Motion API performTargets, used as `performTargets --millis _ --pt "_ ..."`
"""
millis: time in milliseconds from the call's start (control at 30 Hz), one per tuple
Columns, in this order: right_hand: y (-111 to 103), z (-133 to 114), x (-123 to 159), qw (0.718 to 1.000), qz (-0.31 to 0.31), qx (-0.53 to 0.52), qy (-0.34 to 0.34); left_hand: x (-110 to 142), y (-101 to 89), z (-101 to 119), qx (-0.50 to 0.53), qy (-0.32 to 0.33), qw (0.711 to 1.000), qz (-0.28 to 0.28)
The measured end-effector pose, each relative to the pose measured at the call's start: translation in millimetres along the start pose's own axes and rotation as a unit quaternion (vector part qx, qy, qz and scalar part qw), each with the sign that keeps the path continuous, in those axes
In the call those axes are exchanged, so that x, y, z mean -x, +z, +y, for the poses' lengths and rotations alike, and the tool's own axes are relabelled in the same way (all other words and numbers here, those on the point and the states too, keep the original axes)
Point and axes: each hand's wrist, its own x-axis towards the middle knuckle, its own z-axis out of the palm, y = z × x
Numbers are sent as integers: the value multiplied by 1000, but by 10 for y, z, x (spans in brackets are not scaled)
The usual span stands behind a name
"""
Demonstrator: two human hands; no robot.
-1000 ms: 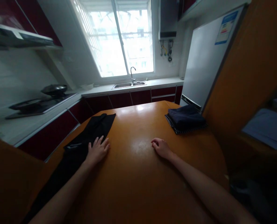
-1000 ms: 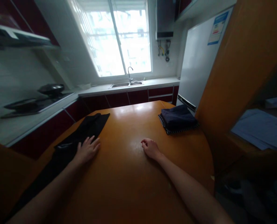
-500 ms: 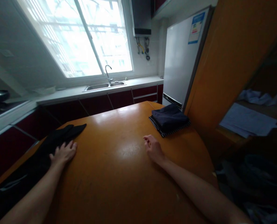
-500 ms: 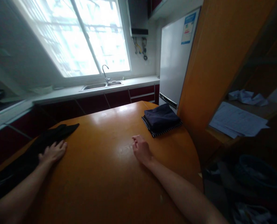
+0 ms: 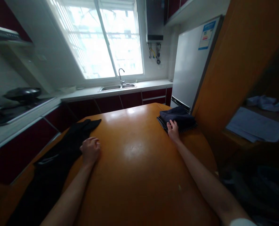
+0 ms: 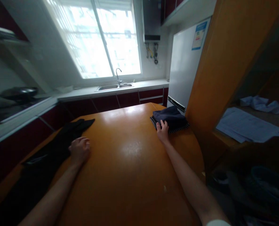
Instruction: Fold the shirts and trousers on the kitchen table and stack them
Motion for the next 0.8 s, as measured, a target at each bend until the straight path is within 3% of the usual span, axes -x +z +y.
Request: performTargets --millis 133,267,333,400,467,533,600,667,733,800 --pt "17 -180 162 994 -79 -9 -71 162 -37 110 69 -7 998 -10" --pt "213 -524 761 948 -235 68 -204 263 -65 191 177 -49 983 -27" --pt "330 -733 1199 893 -348 116 -260 297 -83 200 203 -70 976 -26" --pt "400 -938 1653 819 -444 136 -337 322 -110 201 219 -92 971 -28" --pt "398 -1112 2031 746 -494 98 -436 338 -154 217 240 -102 964 -43" --pt "337 -1230 2243 708 -508 33 -489 353 -222 279 265 -91 957 -74" --pt "274 -1269 2248 726 -482 -12 -490 389 -318 408 292 -65 947 -116" --pt "258 -1215 2070 795 -414 -32 -441 477 -433 614 314 -12 931 -184" --pt "299 -1071 1788 879 -319 -36 -353 624 -542 879 305 85 908 -274" --pt "367 -865 1496 934 -236 6 -269 787 -613 1151 245 169 901 -315"
